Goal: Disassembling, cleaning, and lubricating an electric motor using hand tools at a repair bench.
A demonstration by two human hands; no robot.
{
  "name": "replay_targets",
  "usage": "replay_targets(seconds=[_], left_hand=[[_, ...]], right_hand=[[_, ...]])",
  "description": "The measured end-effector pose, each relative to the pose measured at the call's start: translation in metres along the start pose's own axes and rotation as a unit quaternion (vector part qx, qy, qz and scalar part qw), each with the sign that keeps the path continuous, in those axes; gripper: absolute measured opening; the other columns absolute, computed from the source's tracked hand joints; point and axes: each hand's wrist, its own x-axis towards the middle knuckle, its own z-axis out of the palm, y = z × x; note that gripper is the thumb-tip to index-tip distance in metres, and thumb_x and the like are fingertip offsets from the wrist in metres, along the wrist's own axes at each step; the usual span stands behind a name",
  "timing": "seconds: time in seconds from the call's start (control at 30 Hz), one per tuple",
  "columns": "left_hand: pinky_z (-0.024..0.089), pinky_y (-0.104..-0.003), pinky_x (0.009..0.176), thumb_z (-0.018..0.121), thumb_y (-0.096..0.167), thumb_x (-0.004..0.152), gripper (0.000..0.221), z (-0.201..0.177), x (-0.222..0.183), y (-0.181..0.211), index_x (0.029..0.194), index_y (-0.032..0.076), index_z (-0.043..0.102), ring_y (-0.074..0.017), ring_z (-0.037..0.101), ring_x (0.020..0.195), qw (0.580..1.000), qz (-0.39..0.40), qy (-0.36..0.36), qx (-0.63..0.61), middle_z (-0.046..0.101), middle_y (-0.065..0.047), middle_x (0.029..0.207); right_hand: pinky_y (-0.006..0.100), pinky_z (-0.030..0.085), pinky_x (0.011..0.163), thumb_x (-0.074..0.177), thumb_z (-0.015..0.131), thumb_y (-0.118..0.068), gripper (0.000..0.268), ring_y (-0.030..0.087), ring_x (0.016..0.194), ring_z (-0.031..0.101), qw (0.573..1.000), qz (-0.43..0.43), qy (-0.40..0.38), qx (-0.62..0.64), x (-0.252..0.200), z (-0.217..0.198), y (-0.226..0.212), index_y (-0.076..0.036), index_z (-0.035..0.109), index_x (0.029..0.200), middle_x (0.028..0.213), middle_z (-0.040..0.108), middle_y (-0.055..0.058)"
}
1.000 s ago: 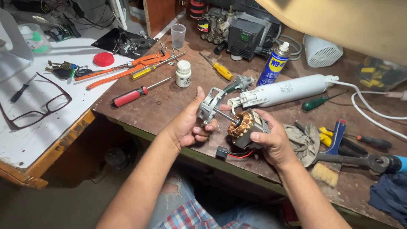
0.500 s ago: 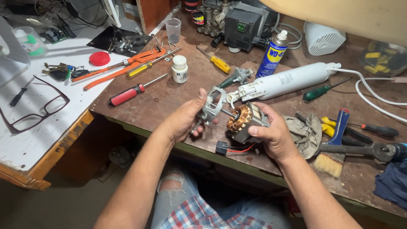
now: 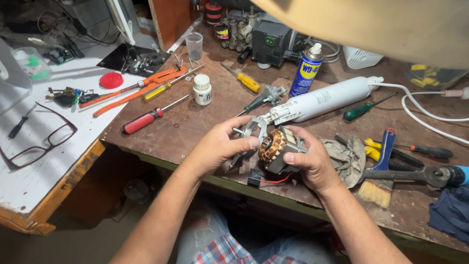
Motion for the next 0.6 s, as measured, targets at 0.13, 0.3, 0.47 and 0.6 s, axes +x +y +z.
replay_targets(seconds=[0.13, 0.3, 0.47, 0.6], left_hand=[[0.067, -0.047, 0.111, 0.108, 0.027, 0.079, 0.102, 0.006, 0.007, 0.020, 0.167, -0.001, 0.067, -0.0328, 0.077, 0.132, 0.997, 0.003, -0.002, 0.073, 0.080, -0.029, 0.145], [0.064, -0.048, 0.116, 0.110, 0.020, 0.070, 0.107, 0.007, 0.013, 0.048, 0.166, -0.001, 0.069, -0.0311, 0.075, 0.132, 0.991, -0.038, -0.076, 0.105, 0.077, -0.026, 0.147], [0.063, -0.050, 0.117, 0.109, 0.042, 0.066, 0.106, 0.010, 0.018, 0.093, 0.162, 0.014, 0.076, -0.0368, 0.080, 0.138, 0.941, -0.069, -0.110, 0.311, 0.085, -0.022, 0.143], [0.063, -0.053, 0.117, 0.094, 0.072, 0.068, 0.106, 0.034, 0.022, 0.126, 0.157, 0.017, 0.079, -0.0401, 0.082, 0.138, 0.887, -0.113, -0.135, 0.427, 0.087, -0.021, 0.142]], right_hand=[[0.049, 0.073, 0.093, 0.061, 0.096, -0.010, 0.095, 0.032, 0.105, 0.086, 1.000, -0.009, 0.006, 0.016, -0.003, 0.006, -0.007, 0.003, 0.074, 0.152, 0.115, 0.086, 0.024], [0.046, 0.073, 0.092, 0.060, 0.096, -0.007, 0.096, 0.031, 0.104, 0.086, 0.999, -0.028, 0.012, 0.027, -0.006, 0.000, -0.008, 0.003, 0.074, 0.152, 0.114, 0.086, 0.023], [0.048, 0.074, 0.091, 0.055, 0.099, -0.007, 0.097, 0.031, 0.103, 0.086, 0.999, -0.034, 0.011, 0.027, -0.008, 0.000, -0.008, 0.004, 0.075, 0.149, 0.113, 0.087, 0.024], [0.041, 0.073, 0.090, 0.052, 0.104, -0.009, 0.105, 0.023, 0.102, 0.083, 0.999, -0.036, -0.003, -0.008, -0.005, -0.002, -0.015, 0.001, 0.075, 0.152, 0.111, 0.086, 0.018]])
